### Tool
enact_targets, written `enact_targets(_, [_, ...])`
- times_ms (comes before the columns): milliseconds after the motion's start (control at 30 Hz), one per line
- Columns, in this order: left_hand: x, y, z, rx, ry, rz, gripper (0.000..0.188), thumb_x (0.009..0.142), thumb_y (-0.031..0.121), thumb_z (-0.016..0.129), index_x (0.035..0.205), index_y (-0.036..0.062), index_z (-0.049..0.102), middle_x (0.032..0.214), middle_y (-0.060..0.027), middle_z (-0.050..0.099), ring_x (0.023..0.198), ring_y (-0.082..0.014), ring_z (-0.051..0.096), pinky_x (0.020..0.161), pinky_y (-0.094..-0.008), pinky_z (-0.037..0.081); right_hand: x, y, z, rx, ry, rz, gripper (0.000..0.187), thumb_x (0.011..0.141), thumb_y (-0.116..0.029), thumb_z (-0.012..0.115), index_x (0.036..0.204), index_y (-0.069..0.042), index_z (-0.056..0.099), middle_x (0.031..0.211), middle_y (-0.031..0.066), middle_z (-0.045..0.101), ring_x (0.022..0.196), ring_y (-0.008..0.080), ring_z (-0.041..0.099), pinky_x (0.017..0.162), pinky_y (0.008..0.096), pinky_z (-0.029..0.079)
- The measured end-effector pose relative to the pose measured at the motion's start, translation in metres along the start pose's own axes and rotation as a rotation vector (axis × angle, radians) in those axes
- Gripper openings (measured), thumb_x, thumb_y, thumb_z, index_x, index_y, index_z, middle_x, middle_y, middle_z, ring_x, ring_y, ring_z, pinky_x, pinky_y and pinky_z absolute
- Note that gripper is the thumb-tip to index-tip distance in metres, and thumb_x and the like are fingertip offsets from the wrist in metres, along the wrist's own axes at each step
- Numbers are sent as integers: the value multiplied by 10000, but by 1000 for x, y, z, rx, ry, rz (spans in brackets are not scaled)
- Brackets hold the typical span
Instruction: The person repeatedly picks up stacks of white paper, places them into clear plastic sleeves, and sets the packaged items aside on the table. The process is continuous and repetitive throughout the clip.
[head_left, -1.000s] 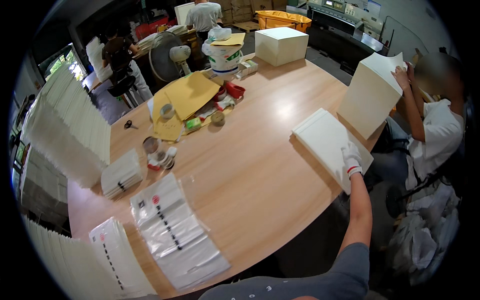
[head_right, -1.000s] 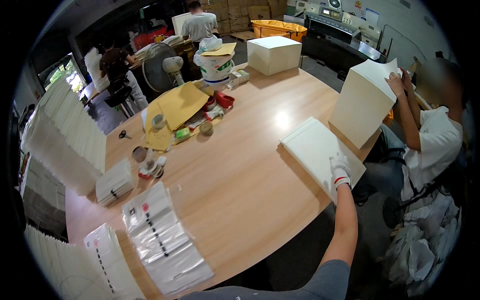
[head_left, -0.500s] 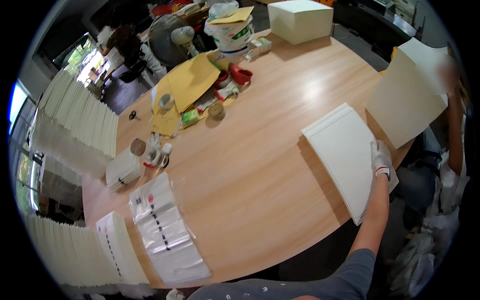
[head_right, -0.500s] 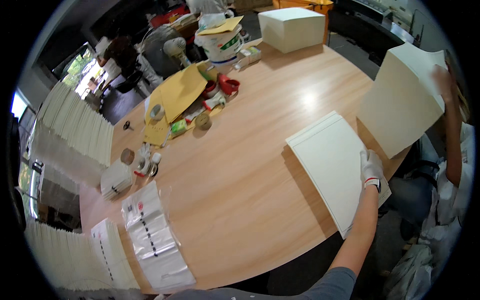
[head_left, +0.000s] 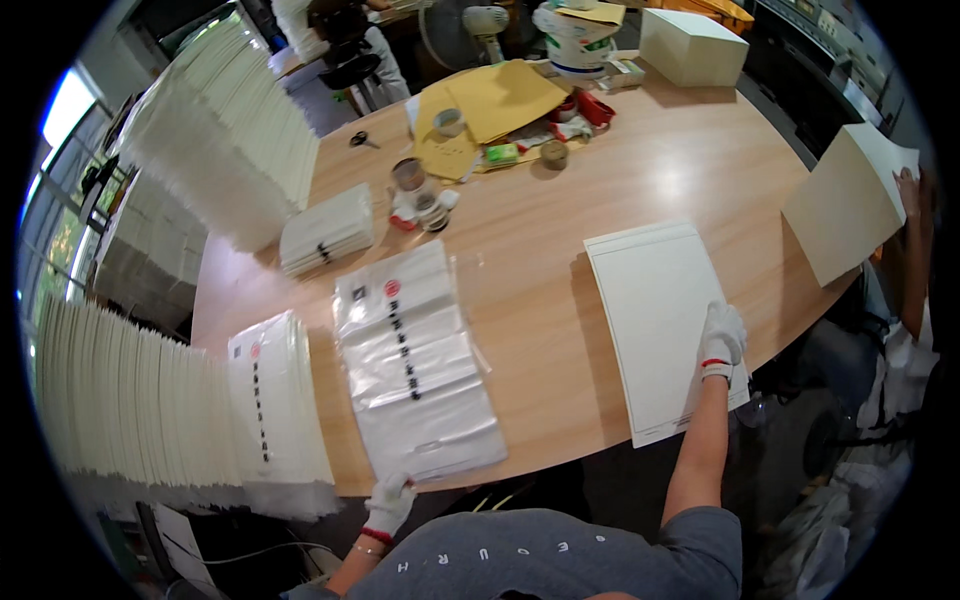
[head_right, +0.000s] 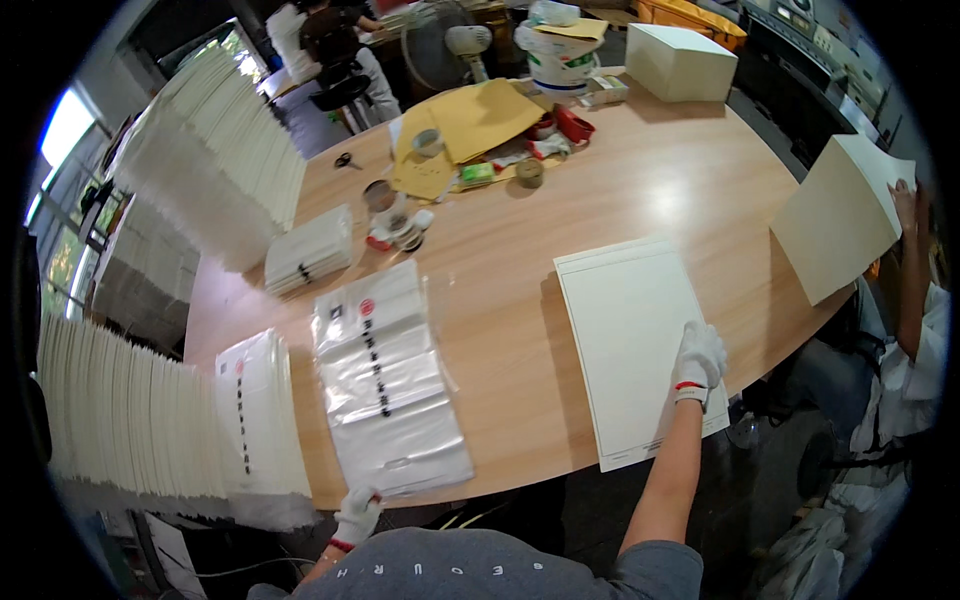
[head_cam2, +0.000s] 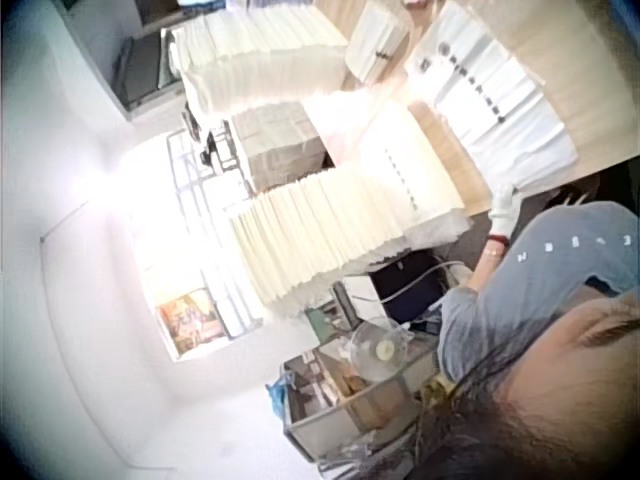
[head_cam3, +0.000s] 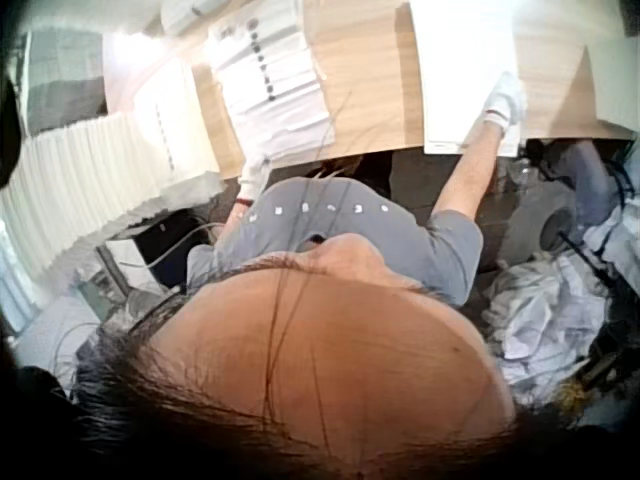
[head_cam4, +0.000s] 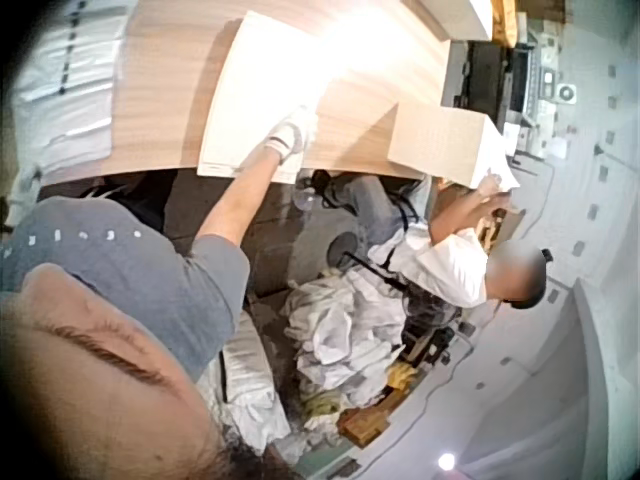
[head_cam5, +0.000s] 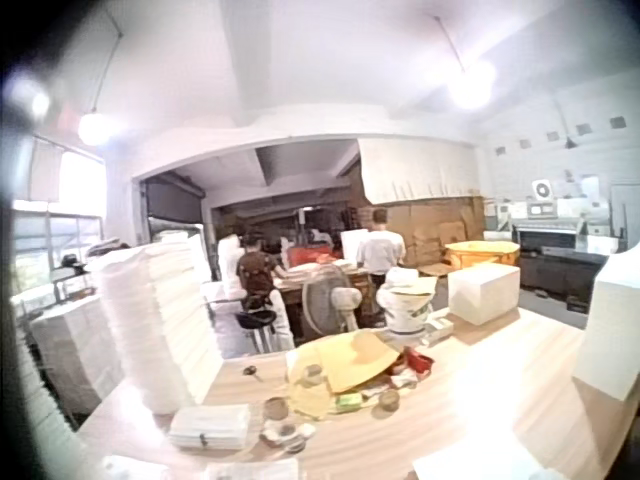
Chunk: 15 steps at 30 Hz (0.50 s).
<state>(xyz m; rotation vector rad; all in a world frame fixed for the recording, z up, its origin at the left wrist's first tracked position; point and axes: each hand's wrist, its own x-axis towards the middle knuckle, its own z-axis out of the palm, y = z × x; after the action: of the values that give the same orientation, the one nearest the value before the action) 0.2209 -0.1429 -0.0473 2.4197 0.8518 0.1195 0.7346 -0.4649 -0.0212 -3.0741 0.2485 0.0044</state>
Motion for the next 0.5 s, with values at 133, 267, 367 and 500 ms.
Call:
enact_targets(133, [16, -7, 1, -12, 56, 117, 78, 711, 49, 578, 787, 61, 560, 737, -124, 562, 697, -309, 563, 625, -371, 456, -80, -47, -11, 24, 13, -8, 348, 872, -420, 338, 953, -192, 588, 1018, 106, 557, 952, 321, 544, 784, 449, 451])
enact_targets(267, [35, 23, 0, 56, 172, 277, 138, 719, 128, 599, 847, 76, 590, 861, -105, 558, 816, -283, 537, 700, -383, 439, -118, -79, -14, 53, -32, -26, 372, 876, -393, 357, 1045, -130, 559, 1104, 143, 532, 1019, 335, 513, 840, 440, 429])
enact_targets(367, [35, 4, 23, 183, 160, 296, 216, 726, 231, 606, 882, 84, 585, 901, -96, 534, 878, -275, 503, 748, -394, 411, -139, -76, -23, 25, 53, -206, 403, 889, -363, 379, 1144, -76, 501, 1196, 170, 488, 1105, 342, 463, 909, 423, 388])
enact_targets(500, [34, -4, 19, 176, 132, 307, 292, 718, 307, 614, 895, 79, 571, 930, -98, 523, 935, -283, 478, 770, -406, 391, -157, -74, 11, 459, 477, -332, 424, 914, -298, 409, 1242, -29, 412, 1256, 190, 442, 1187, 346, 397, 981, 400, 331])
